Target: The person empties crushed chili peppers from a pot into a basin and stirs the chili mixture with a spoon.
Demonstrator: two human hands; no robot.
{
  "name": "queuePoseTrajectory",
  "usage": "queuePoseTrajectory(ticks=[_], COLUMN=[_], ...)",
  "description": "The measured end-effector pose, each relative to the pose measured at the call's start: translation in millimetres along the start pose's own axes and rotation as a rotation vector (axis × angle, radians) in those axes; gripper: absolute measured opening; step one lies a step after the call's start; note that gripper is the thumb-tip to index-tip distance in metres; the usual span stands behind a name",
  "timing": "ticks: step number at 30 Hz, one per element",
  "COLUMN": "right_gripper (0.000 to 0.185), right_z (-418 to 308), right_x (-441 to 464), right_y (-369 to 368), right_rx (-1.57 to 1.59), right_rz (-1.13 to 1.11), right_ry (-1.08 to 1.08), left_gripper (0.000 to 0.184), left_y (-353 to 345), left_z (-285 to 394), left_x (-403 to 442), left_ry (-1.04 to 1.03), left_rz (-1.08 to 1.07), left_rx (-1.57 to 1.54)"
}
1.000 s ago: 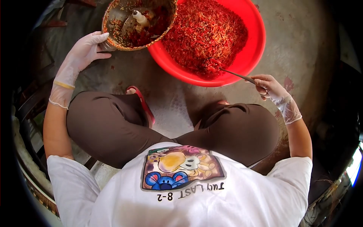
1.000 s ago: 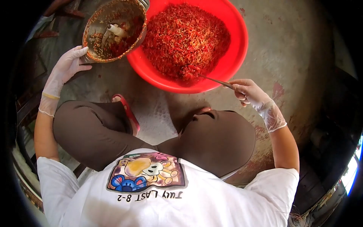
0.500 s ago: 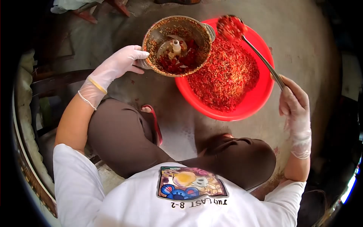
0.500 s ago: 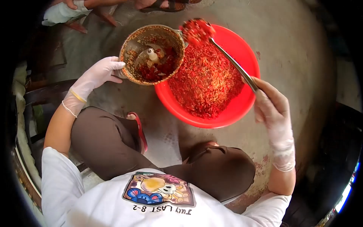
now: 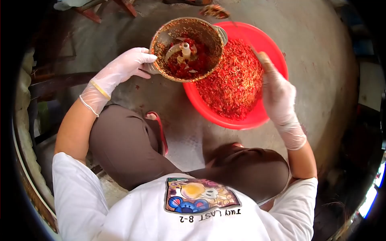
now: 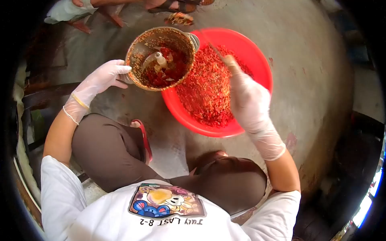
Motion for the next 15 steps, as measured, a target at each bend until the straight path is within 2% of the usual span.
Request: queuePoseTrajectory(ticks=[1, 3, 6, 9, 15], right_gripper=[0.047, 0.037, 0.029, 0.028, 0.032], right_z=[11, 40, 100, 143, 135], right_x=[-6, -27, -86, -150, -191], right_y=[13, 33, 38, 29, 26], right_rx=[0.062, 0.12, 0.226, 0.063, -0.305], right_rz=[-0.052, -0.037, -0.137, -0.314, -0.343], right_ry=[-0.122, -0.228, -0.59, -0.799, -0.537], left_gripper=[0.029, 0.031, 0.035, 0.038, 0.036], left_y=[-1, 3, 3, 4, 7], left_z=[-1, -7, -14, -12, -15], left_x=[1, 5, 5, 8, 11], left_ry=[-0.009, -0.037, -0.006, -0.01, 0.031], left_rz=[-0.045, -0.057, -0.069, -0.052, -0.049], left_rx=[-0.005, -0.001, 0.015, 0.003, -0.008])
Point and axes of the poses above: each hand's wrist, its own x-axis towards the middle knuckle, its own y-axis out of the back of the hand, z = x × y, the point moved 10 cm from there along x, towards the middle knuckle, and after that the axes turned 13 degrees about -y, right-handed, at the moved point
